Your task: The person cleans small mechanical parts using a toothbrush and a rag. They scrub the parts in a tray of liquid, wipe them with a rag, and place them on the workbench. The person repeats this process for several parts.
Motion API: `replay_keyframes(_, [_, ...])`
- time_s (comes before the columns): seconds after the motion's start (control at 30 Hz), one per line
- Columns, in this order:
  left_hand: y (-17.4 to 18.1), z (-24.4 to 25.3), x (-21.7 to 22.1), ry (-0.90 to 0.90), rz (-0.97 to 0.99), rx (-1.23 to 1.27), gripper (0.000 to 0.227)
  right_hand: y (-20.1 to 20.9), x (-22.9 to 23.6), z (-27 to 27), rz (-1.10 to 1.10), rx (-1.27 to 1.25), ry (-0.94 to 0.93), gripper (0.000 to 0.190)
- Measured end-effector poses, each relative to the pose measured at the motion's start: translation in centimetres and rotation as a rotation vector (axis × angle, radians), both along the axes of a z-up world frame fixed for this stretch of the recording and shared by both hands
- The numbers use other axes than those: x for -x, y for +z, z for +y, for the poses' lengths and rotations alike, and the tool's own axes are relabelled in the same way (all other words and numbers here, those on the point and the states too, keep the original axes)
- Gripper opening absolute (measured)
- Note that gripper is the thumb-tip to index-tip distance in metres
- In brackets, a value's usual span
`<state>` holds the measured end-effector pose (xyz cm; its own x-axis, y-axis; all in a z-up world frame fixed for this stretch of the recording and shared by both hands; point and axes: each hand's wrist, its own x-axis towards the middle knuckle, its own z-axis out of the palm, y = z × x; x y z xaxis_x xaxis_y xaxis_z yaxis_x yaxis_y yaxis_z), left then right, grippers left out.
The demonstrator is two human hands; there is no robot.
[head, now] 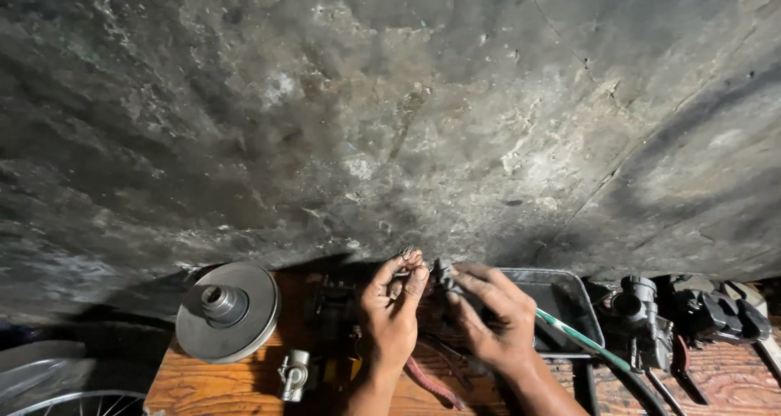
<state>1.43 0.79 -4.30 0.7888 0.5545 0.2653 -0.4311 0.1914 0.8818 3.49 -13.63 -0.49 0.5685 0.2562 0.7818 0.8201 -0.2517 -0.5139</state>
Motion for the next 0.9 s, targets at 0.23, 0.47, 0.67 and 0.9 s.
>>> replay_keyframes(0.23, [0.9,0.2,0.3,0.04,0.071,0.082,0.03,0.8,0.2,-0.1,-0.03,-0.035,-0.042,0.024])
replay_keyframes(0.47, [1.5,0.7,0.5,0.091,0.114,-0.006,0.028,0.1,0.1,0.0,-0.015,0.082,0.069,0.024])
replay_keyframes(0.67, [0.6,1.3,0.3,0.133,-0.012,-0.016,0.027,0.4,0.1,-0.3,-0.047,0.084,-0.016,0.025])
replay_keyframes(0.9, [3.7,2.9,3.1,0.366,-0.021,-0.398,0.026,-2.7,-1.2,-0.5,0.057,0.304,-0.024,0.046])
